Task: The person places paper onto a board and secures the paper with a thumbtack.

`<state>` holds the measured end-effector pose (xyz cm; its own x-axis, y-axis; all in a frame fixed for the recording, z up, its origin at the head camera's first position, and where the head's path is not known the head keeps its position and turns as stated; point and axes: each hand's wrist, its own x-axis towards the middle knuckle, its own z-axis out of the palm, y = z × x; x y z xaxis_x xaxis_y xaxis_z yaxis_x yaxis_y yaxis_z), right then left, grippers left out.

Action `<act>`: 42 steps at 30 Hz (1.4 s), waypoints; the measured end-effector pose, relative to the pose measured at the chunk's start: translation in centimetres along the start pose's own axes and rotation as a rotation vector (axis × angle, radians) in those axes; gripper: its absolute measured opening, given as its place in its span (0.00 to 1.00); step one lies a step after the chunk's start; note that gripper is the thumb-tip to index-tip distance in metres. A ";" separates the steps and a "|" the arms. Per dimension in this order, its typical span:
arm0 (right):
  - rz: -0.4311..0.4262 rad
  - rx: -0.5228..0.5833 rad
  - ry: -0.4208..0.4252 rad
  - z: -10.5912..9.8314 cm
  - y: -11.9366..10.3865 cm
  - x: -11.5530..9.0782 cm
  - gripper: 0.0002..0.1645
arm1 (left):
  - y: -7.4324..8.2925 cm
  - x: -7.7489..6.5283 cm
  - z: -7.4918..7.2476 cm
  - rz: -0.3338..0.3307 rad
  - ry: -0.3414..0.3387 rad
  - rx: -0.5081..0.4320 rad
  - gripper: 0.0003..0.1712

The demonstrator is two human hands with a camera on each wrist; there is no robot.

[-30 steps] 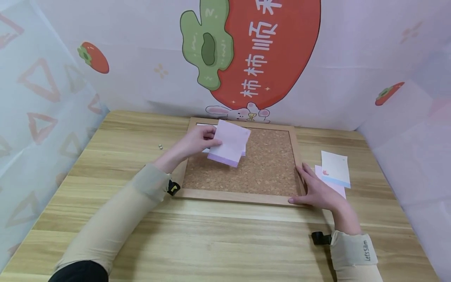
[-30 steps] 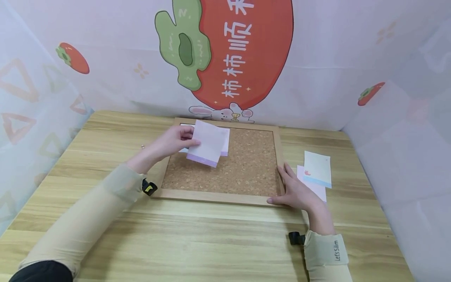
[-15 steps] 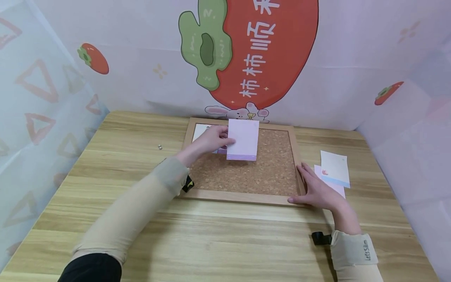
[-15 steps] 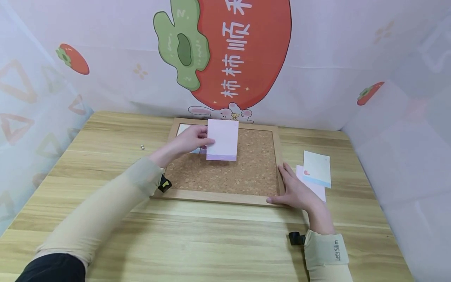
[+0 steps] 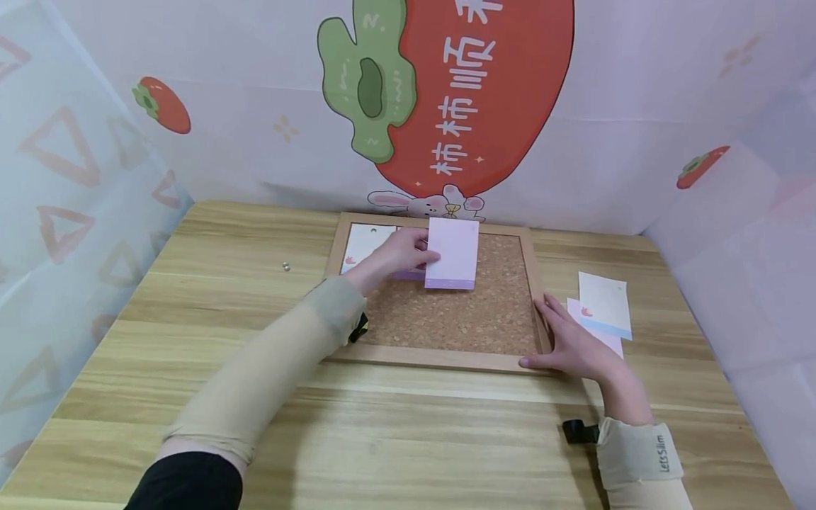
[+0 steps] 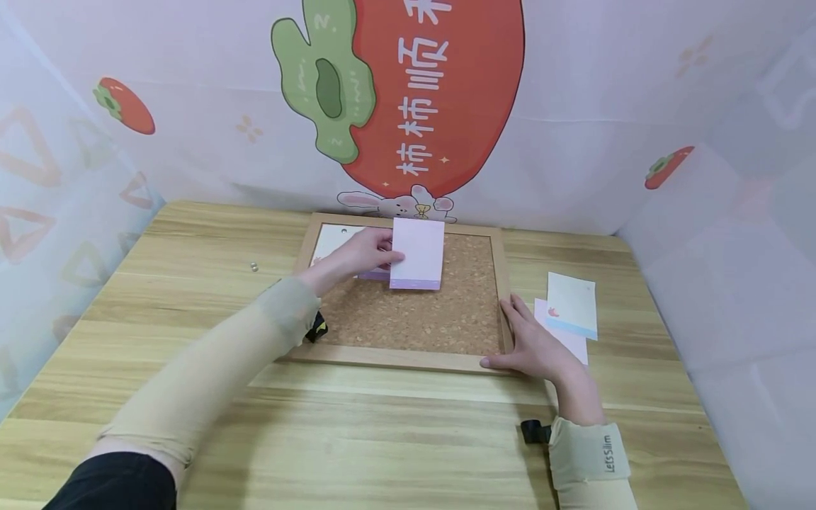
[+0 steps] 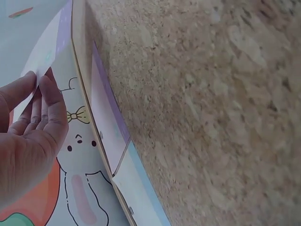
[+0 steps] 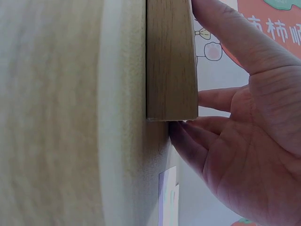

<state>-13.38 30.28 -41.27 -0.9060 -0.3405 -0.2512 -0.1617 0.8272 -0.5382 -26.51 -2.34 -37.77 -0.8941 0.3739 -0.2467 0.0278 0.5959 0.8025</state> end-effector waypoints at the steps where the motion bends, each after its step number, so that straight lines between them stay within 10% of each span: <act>1: 0.000 -0.002 0.000 0.0 0.0 0.0 0.74 | 0.0 0.2 0.1 0.001 0.002 0.013 0.19; 42: -0.004 0.012 0.003 0.2 0.3 0.2 0.73 | -0.3 3.4 3.3 -0.038 0.179 0.219 0.17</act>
<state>-13.51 30.35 -41.60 -0.9066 -0.3424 -0.2468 -0.1606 0.8206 -0.5485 -28.09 1.09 -40.61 -0.9606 0.2284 -0.1583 0.0715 0.7535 0.6536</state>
